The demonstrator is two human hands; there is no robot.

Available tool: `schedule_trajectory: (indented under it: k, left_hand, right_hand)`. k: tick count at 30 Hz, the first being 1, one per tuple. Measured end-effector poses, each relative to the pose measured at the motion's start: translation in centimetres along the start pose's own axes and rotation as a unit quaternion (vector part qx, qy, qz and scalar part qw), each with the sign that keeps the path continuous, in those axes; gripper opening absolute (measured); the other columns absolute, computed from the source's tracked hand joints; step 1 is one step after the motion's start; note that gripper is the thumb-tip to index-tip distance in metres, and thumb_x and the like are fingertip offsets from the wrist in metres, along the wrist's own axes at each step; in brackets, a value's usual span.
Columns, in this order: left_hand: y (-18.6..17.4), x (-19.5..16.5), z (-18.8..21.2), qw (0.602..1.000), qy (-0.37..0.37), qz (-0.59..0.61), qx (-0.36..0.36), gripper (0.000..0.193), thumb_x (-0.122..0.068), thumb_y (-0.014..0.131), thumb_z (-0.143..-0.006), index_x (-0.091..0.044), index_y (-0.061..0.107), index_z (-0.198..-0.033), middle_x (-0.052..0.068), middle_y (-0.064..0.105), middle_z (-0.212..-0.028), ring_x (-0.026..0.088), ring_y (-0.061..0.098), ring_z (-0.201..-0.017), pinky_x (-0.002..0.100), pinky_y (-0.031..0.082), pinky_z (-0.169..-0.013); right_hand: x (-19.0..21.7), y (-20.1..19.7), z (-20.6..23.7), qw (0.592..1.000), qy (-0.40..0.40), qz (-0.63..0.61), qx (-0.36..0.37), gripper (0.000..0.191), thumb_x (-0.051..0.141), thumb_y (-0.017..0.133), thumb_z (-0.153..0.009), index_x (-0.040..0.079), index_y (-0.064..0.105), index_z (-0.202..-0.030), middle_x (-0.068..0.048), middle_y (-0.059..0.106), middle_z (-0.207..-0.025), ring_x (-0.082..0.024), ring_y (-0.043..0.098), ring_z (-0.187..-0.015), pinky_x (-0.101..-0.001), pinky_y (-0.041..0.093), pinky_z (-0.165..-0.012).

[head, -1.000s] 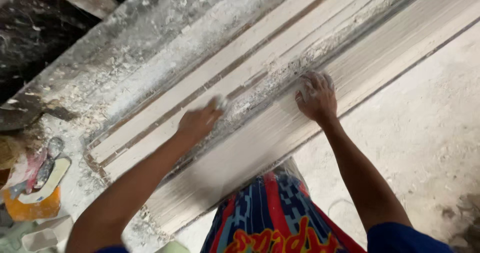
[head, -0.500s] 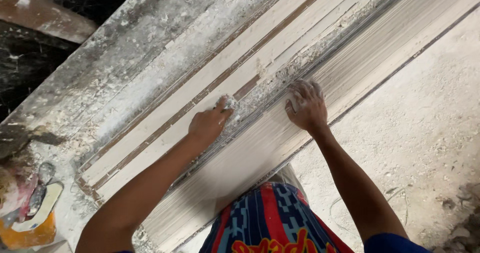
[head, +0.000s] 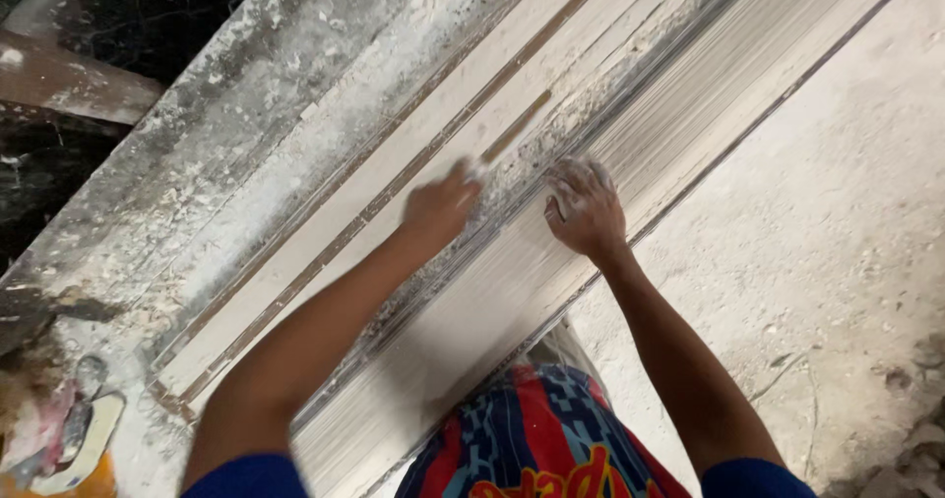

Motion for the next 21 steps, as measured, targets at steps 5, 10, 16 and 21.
schedule_trajectory:
  k: [5,10,16,21]
  left_hand:
    - [1.3,1.8,7.5,0.991,-0.08,0.001,0.103,0.032,-0.019,0.056,-0.097,-0.022,0.066,-0.127,0.018,0.044,-0.154,0.029,0.073,-0.082,0.045,0.061,-0.059]
    - [4.7,-1.5,-6.3,0.995,-0.061,0.064,0.045,0.021,-0.029,0.052,-0.105,-0.019,0.07,-0.106,0.014,0.057,-0.14,0.031,0.073,-0.091,0.049,0.058,-0.082]
    - [3.3,-2.5,-7.1,0.999,-0.007,-0.039,0.008,0.018,-0.022,0.053,-0.102,-0.016,0.068,-0.109,0.019,0.061,-0.134,0.033,0.073,-0.086,0.05,0.058,-0.071]
    - [0.6,0.3,3.8,0.981,-0.113,0.039,0.15,0.034,-0.011,0.052,-0.098,-0.025,0.064,-0.127,0.013,0.042,-0.159,0.031,0.073,-0.087,0.045,0.061,-0.071]
  right_hand:
    - [0.1,0.3,0.4,1.0,0.026,-0.014,0.007,0.033,0.023,0.063,-0.095,0.006,0.072,-0.121,-0.013,0.066,-0.138,-0.029,0.052,-0.139,-0.0518,0.027,-0.125]
    - [0.1,-0.1,0.4,0.999,0.032,-0.021,0.012,0.033,0.023,0.063,-0.093,0.008,0.073,-0.121,-0.013,0.066,-0.136,-0.03,0.052,-0.138,-0.0532,0.026,-0.124]
    - [-0.8,-0.3,1.1,0.998,-0.001,-0.059,-0.002,0.028,0.019,0.059,-0.097,0.009,0.072,-0.119,-0.014,0.067,-0.135,-0.032,0.05,-0.141,-0.0497,0.028,-0.125]
    - [-7.8,-2.4,4.5,0.985,0.003,-0.161,-0.056,0.02,0.011,0.057,-0.103,0.004,0.069,-0.117,-0.014,0.066,-0.137,-0.035,0.048,-0.146,-0.0478,0.034,-0.128]
Point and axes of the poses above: each hand's wrist, its own z-axis away from the middle knuckle, its own y-axis out of the palm, x = y × z, the point moved 2 cm from there along -z, towards the middle knuckle
